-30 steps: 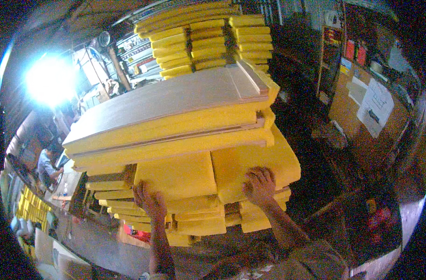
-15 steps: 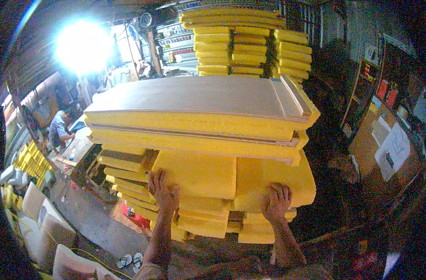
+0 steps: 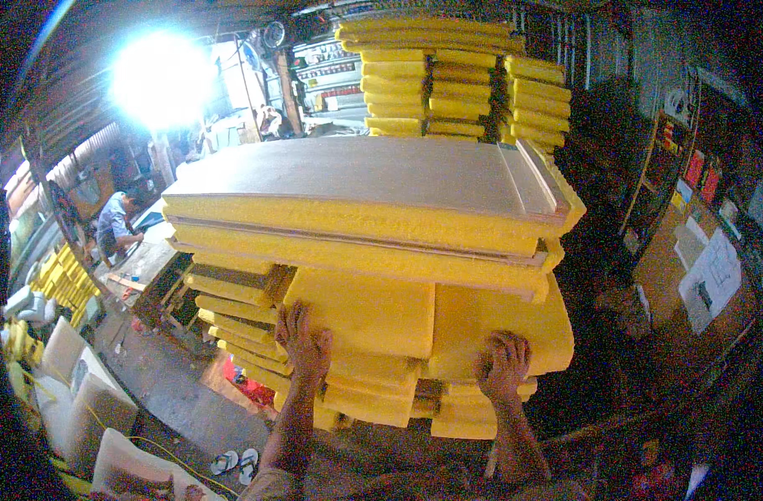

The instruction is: The person loads a staple gun with staples and prepares to attach a yellow foam piece to a wooden frame. They handle the foam and frame, then load the tool with staples from a container.

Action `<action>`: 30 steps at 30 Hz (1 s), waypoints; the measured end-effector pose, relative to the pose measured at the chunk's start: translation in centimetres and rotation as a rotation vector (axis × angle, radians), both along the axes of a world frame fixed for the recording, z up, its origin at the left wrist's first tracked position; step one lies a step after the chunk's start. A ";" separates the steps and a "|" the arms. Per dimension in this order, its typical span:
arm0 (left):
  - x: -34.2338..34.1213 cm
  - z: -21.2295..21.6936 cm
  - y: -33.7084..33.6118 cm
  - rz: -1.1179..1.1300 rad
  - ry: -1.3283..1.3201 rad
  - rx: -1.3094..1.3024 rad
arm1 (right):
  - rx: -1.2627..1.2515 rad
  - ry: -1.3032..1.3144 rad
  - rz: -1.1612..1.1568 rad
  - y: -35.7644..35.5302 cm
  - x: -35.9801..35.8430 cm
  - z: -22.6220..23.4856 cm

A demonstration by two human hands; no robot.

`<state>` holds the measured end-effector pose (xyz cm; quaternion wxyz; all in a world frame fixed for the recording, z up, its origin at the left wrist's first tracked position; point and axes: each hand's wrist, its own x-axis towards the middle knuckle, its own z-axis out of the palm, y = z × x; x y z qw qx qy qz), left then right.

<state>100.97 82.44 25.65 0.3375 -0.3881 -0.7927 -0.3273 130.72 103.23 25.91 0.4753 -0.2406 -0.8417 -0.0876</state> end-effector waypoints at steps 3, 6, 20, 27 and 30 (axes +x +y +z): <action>-0.2 -0.4 0.0 0.019 -0.005 -0.004 | 0.059 0.017 -0.032 0.0 -0.1 -0.2; -0.3 -0.7 0.0 0.027 0.007 0.009 | -0.001 -0.010 -0.042 0.3 -0.2 -0.4; -1.1 -1.2 0.5 -0.017 0.103 0.015 | -0.077 0.002 -0.013 0.3 0.3 0.0; -1.6 -1.5 0.4 -0.019 0.136 0.004 | -0.070 0.056 0.013 0.6 0.0 -0.4; -1.3 -1.1 0.6 -0.048 0.143 0.034 | -0.103 0.019 -0.008 0.4 0.3 -0.3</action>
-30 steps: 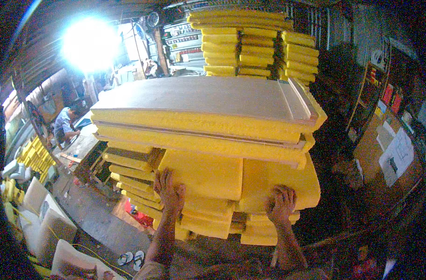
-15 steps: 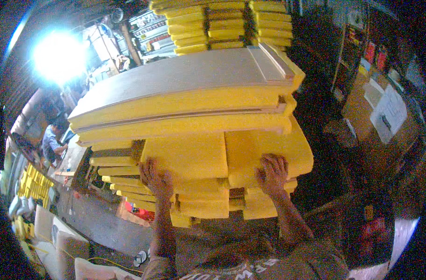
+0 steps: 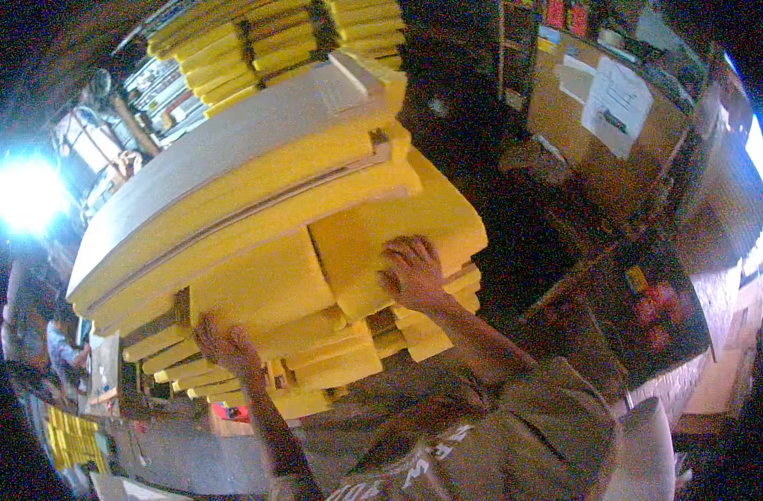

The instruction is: The person loads a staple gun with staples and prepares to attach a yellow foam piece to a wooden frame. They handle the foam and frame, then load the tool with staples from a container.

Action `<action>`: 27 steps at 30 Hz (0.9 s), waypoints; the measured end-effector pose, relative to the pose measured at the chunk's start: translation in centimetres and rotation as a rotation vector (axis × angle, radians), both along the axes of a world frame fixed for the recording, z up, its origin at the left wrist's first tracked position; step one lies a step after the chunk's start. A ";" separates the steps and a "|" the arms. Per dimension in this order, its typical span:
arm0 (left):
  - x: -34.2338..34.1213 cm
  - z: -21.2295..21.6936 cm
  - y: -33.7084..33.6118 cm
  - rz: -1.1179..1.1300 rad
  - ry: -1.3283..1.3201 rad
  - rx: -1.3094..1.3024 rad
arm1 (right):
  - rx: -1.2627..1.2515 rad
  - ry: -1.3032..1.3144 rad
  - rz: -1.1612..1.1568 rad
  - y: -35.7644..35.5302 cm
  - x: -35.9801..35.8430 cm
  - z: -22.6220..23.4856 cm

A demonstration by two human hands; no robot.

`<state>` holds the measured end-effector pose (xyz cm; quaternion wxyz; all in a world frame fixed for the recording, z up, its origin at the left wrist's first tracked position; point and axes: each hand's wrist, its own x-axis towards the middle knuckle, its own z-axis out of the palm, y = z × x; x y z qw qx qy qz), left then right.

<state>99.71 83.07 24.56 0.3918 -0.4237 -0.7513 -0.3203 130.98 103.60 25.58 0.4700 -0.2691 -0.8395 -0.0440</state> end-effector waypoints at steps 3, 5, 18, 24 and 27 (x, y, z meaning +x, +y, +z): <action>-0.5 -0.6 -0.1 0.009 -0.042 -0.029 | -0.001 0.034 0.032 0.1 0.0 0.3; -0.1 0.0 -0.2 0.025 -0.045 -0.063 | -0.008 0.031 0.031 0.2 0.0 -0.1; 0.8 0.9 0.1 -0.034 0.025 -0.051 | -0.171 -0.034 0.082 -0.4 2.2 -0.1; 0.1 0.7 -0.1 -0.078 -0.009 -0.050 | -0.234 0.030 -0.152 -0.1 7.1 -0.7; -0.5 0.3 -0.3 -0.080 -0.040 -0.028 | -0.264 0.025 -0.269 0.8 10.4 -1.0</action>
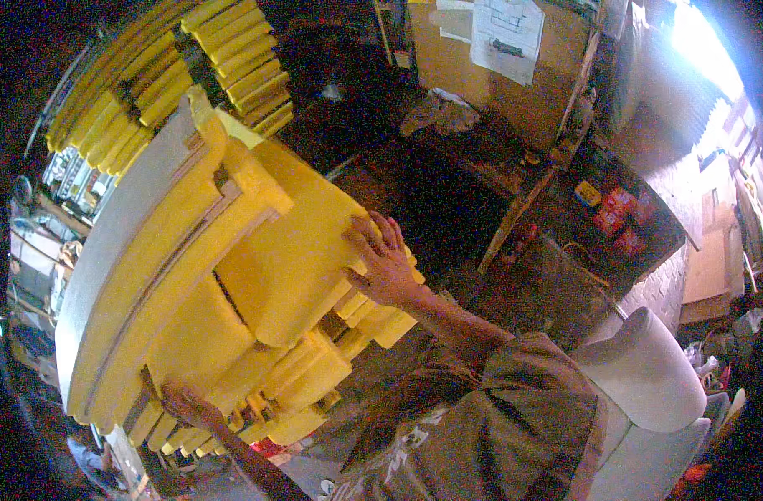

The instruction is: The person loads a staple gun with staples and prepares to attach a yellow foam piece to a wooden frame. They handle the foam and frame, then load the tool with staples from a container.

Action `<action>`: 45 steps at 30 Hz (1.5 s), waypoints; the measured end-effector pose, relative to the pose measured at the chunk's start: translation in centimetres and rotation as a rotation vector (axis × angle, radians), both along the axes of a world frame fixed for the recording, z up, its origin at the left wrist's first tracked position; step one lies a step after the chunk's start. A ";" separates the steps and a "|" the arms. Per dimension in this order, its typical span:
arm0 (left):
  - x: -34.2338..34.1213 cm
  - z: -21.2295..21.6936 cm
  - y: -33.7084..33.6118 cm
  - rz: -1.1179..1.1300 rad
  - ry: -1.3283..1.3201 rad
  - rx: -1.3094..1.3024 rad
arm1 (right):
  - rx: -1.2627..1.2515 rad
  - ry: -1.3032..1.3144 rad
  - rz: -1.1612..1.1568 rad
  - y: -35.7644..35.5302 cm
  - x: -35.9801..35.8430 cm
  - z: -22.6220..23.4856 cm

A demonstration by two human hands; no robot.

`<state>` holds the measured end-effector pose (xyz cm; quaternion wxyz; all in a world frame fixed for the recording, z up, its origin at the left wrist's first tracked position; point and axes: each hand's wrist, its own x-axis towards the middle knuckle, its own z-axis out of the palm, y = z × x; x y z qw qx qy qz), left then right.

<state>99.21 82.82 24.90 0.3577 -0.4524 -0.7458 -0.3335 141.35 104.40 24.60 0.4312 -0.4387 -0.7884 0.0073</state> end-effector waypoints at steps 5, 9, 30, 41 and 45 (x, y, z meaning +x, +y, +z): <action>-0.5 1.4 0.6 0.111 -0.057 -0.099 | -0.064 0.043 0.088 1.9 2.8 -1.0; 1.6 6.0 4.1 0.041 -0.029 0.010 | -0.208 0.056 0.217 3.2 3.3 -2.8; -0.1 5.5 12.4 0.200 -0.086 0.126 | -0.738 -0.454 -0.750 16.1 32.2 -22.8; 3.5 7.1 13.6 0.212 -0.176 0.121 | -0.792 -0.410 -0.954 15.1 33.8 -29.1; 4.1 6.7 14.1 0.223 -0.187 0.117 | -0.770 -0.392 -0.975 15.1 33.7 -29.0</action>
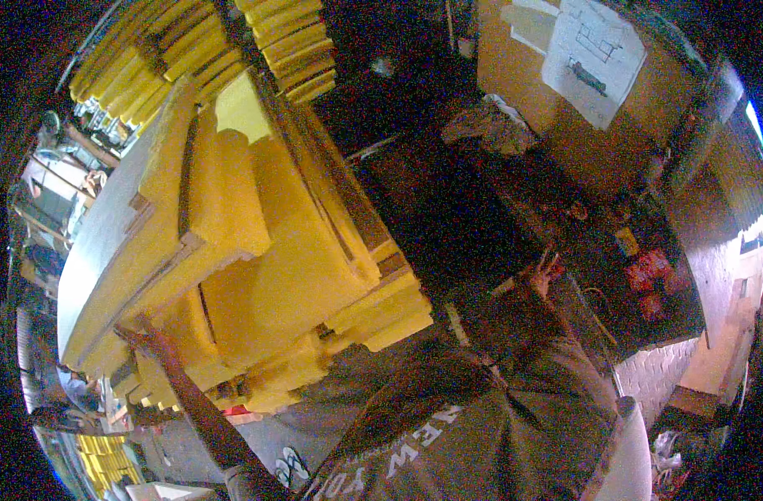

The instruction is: The person loads a staple gun with staples and prepares to attach a yellow foam piece to a wooden frame. They handle the foam and frame, then load the tool with staples from a container.

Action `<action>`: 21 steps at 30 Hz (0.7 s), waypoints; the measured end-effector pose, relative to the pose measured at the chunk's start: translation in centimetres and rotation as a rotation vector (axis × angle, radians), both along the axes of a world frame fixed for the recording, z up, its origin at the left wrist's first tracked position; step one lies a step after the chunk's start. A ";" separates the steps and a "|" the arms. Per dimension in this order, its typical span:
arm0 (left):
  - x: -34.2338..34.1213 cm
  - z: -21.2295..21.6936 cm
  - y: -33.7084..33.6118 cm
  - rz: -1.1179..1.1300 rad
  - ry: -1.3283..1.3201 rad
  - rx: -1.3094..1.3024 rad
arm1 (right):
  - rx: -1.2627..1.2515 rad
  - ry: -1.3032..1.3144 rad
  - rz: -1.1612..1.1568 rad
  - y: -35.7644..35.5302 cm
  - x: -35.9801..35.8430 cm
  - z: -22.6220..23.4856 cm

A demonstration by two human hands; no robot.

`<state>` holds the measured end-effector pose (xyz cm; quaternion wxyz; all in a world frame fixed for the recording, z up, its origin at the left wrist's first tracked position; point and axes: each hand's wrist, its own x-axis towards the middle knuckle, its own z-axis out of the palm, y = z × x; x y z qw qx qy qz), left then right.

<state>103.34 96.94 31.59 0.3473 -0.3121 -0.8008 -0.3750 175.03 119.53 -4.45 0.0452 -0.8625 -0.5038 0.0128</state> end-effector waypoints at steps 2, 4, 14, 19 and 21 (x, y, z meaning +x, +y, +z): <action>-1.6 -0.5 -1.0 0.042 0.063 -0.039 | 0.009 0.007 0.003 0.4 -0.4 -0.3; -2.0 -0.9 -0.4 -0.006 0.040 0.044 | 0.021 0.007 -0.006 0.5 -0.5 -0.4; -1.5 -0.2 -0.6 0.072 0.053 -0.033 | 0.057 0.012 -0.055 1.3 -0.2 -1.1; -3.8 -2.1 -0.9 0.080 0.126 0.002 | 0.070 0.008 -0.085 1.2 0.1 -1.0; -3.1 -1.8 -0.2 -0.007 0.103 0.103 | 0.085 0.010 -0.103 0.9 0.1 -0.9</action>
